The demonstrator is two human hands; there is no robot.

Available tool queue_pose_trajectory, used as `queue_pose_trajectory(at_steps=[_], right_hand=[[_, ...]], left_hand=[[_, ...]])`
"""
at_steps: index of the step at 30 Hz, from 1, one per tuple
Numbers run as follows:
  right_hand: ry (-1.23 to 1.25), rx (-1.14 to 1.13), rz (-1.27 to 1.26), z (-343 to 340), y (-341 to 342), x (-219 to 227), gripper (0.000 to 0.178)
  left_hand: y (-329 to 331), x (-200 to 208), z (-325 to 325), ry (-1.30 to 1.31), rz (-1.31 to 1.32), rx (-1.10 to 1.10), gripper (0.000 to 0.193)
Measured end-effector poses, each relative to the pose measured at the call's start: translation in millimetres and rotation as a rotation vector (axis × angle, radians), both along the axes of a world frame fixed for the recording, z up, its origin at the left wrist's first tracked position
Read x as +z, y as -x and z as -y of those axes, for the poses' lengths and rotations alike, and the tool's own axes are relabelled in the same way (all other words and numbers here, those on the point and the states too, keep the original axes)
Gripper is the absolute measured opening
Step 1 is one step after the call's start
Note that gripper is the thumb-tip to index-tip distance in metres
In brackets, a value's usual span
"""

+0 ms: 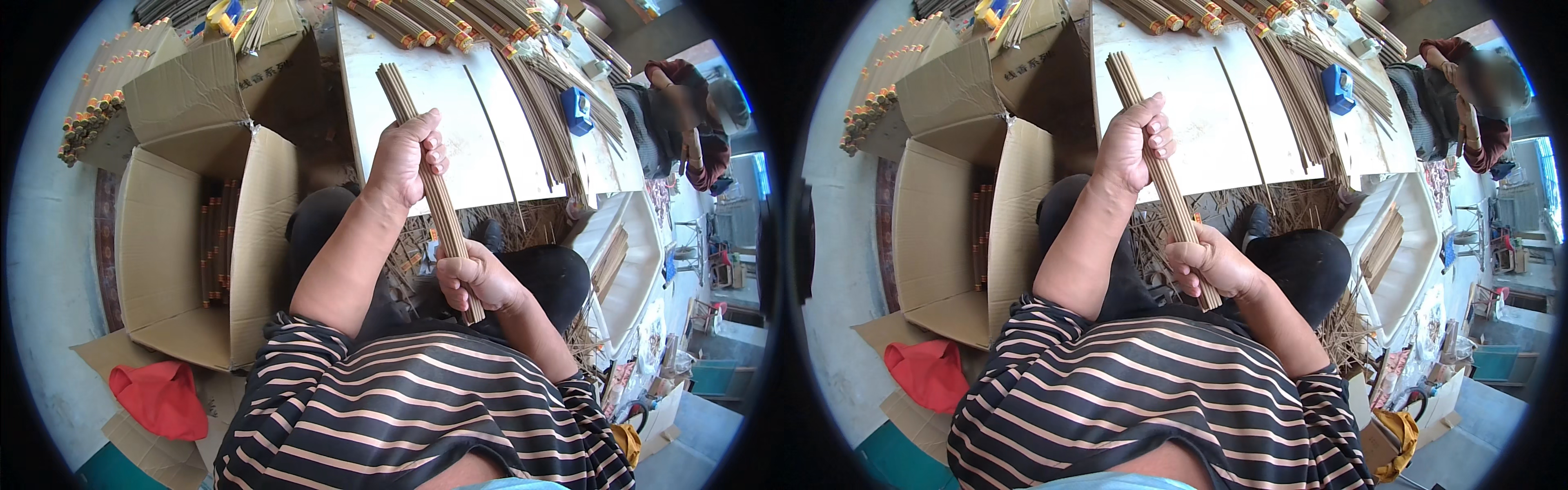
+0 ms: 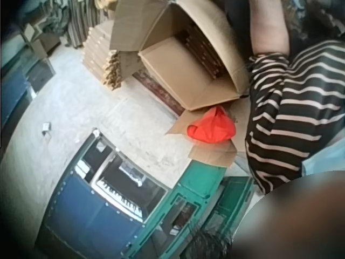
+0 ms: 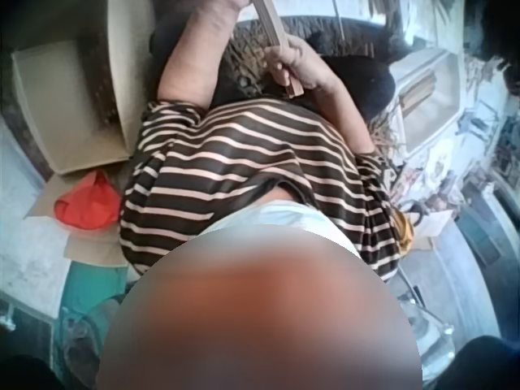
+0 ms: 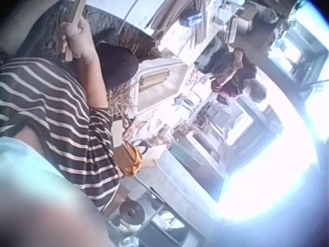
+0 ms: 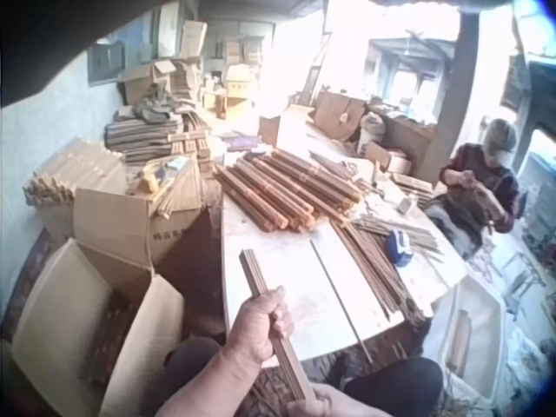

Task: The person gathers thin wooden sticks from a table, aligns them into bundles, and wraps each bundle with a small paper label. They then place the completed bundles into a cardboard box. The process repeats with additional sticks from the table.

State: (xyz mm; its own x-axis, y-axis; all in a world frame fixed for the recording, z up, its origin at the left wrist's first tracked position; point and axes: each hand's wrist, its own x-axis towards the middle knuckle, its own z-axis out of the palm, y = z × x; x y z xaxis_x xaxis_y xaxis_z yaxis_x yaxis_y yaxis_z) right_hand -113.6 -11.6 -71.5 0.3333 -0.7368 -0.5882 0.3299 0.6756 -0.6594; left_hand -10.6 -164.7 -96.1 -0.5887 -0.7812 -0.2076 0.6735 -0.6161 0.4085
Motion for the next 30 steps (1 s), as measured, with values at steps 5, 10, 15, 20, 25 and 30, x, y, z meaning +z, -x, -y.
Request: queue_pose_trajectory(at_steps=[5,10,15,20,25,30], right_hand=[[0.126,0.052,-0.222,-4.3,1.7,-13.5,0.015],[0.258,0.057,-0.355,-5.7,5.0,-13.7,0.018],[0.556,-0.082,-0.559,18.1,17.2,2.4,0.019],[0.871,-0.259,-0.583,61.3,20.4,59.6,0.019],[0.896,-0.423,-0.565,88.2,33.5,20.7,0.017],[0.953,-0.400,-0.600,84.8,38.8,20.2,0.016]], left_hand=[[1.5,9.6,-11.3,0.055,0.155,0.059,0.029],[3.8,31.6,-26.2,0.200,0.249,0.135,0.027],[16.1,104.9,-41.8,0.539,0.319,0.231,0.020],[27.9,159.9,-43.2,0.979,0.393,0.294,0.024],[59.1,113.3,-28.5,1.013,0.572,0.268,0.024],[63.5,114.1,-34.9,1.031,0.680,0.275,0.020]])
